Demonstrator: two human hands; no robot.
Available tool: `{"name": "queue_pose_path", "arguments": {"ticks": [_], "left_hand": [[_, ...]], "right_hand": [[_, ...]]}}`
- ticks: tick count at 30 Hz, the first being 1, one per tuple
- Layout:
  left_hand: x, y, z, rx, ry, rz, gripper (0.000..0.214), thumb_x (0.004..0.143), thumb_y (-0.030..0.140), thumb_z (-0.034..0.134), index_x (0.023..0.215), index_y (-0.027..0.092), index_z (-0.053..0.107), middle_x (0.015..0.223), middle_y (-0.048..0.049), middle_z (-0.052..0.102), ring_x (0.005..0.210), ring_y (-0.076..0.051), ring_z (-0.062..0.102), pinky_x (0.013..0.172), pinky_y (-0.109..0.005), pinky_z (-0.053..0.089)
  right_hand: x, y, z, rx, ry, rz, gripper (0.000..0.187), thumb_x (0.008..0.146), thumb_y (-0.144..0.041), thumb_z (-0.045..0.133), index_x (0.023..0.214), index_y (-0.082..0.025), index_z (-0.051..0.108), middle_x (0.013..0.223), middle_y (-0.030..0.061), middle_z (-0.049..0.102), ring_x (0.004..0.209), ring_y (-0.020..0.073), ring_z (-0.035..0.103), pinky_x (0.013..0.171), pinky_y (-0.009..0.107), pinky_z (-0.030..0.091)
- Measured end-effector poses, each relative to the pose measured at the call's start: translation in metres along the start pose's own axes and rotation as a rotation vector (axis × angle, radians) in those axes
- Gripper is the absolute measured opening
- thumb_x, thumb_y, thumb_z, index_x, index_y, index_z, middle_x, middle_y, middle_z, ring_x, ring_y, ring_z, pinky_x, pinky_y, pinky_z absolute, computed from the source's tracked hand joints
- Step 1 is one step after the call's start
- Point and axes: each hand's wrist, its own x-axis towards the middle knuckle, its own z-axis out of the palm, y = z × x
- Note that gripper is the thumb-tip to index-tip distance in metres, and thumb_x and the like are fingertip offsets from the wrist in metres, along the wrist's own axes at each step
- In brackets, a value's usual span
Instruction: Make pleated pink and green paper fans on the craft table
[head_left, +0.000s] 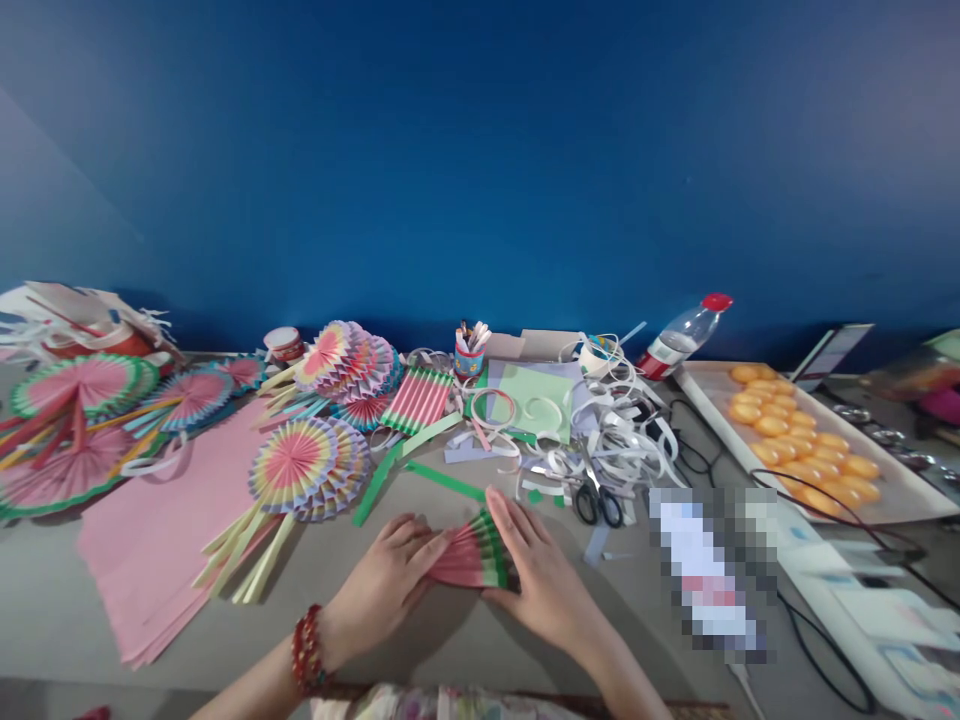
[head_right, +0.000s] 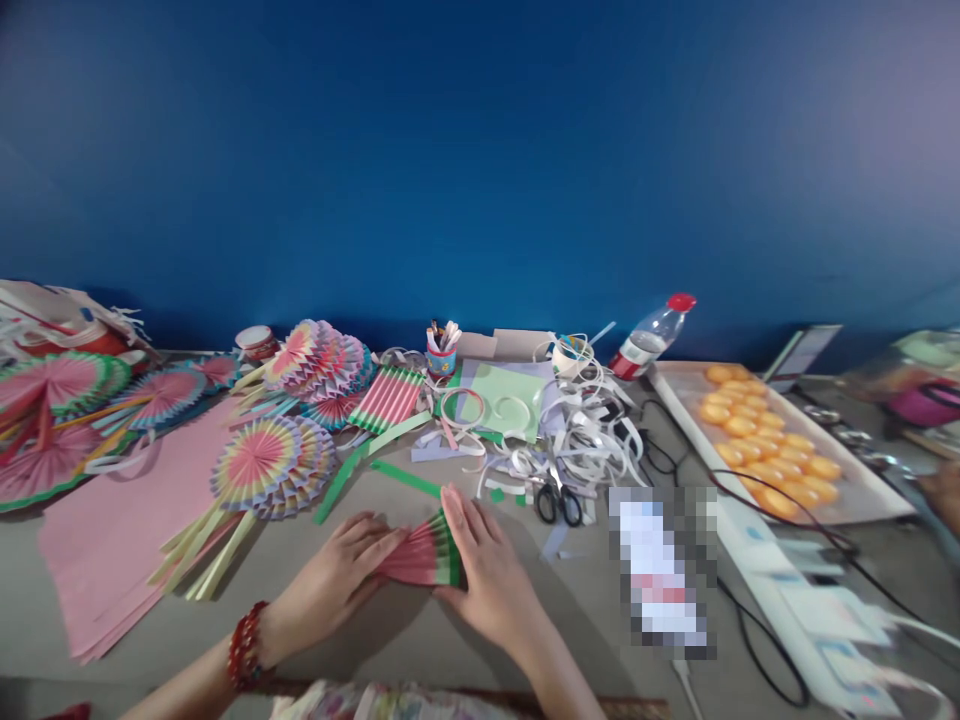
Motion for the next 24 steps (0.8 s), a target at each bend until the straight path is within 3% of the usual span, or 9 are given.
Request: {"name": "queue_pose_path", "arguments": {"ticks": [9,14,18,21,24], "left_hand": [[0.001,-0.001,-0.001,0.003,0.046,0.052,0.055,0.094,0.008,0.043,0.146,0.024,0.038,0.104,-0.0087,0.069,0.101,-0.022,0.061,0.102,-0.044,0.045],[0.001,-0.001,0.000,-0.041,0.029,-0.014,0.054,0.093,0.013,0.049,0.145,0.023,0.039,0.120,-0.0101,0.064,0.110,-0.025,0.057,0.099,-0.045,0.045],[0.003,0.001,-0.002,-0.058,0.025,-0.090,0.036,0.093,0.026,0.056,0.129,0.024,0.055,0.118,-0.0091,0.063,0.107,-0.027,0.057,0.095,-0.044,0.047],[0.005,0.004,-0.003,-0.047,0.029,-0.110,0.019,0.095,0.022,0.053,0.111,0.022,0.062,0.111,-0.0074,0.064,0.103,-0.025,0.057,0.093,-0.041,0.047],[0.008,0.008,-0.003,-0.015,0.021,-0.108,0.015,0.097,0.018,0.047,0.098,0.019,0.062,0.102,-0.0066,0.064,0.098,-0.023,0.057,0.090,-0.039,0.046]], "right_hand": [[0.008,-0.005,-0.007,0.124,-0.005,-0.076,0.105,0.073,-0.030,0.080,0.156,-0.029,0.014,0.144,0.0096,0.050,0.133,0.0310,0.042,0.112,0.049,0.035],[0.009,-0.009,-0.011,0.124,0.028,-0.061,0.070,0.076,-0.019,0.077,0.139,-0.025,0.048,0.123,0.0091,0.061,0.117,0.0298,0.052,0.101,0.045,0.045],[0.009,-0.011,-0.013,0.125,0.016,-0.045,0.042,0.076,-0.014,0.075,0.116,-0.022,0.063,0.109,0.0076,0.061,0.109,0.0281,0.054,0.093,0.040,0.049],[0.009,-0.013,-0.013,0.139,0.014,-0.051,0.046,0.075,-0.019,0.079,0.117,-0.023,0.062,0.115,0.0081,0.060,0.112,0.0283,0.053,0.096,0.041,0.048],[0.010,-0.015,-0.010,0.135,0.015,-0.059,0.056,0.073,-0.029,0.082,0.124,-0.023,0.059,0.120,0.0088,0.059,0.114,0.0296,0.052,0.098,0.043,0.047]]}}
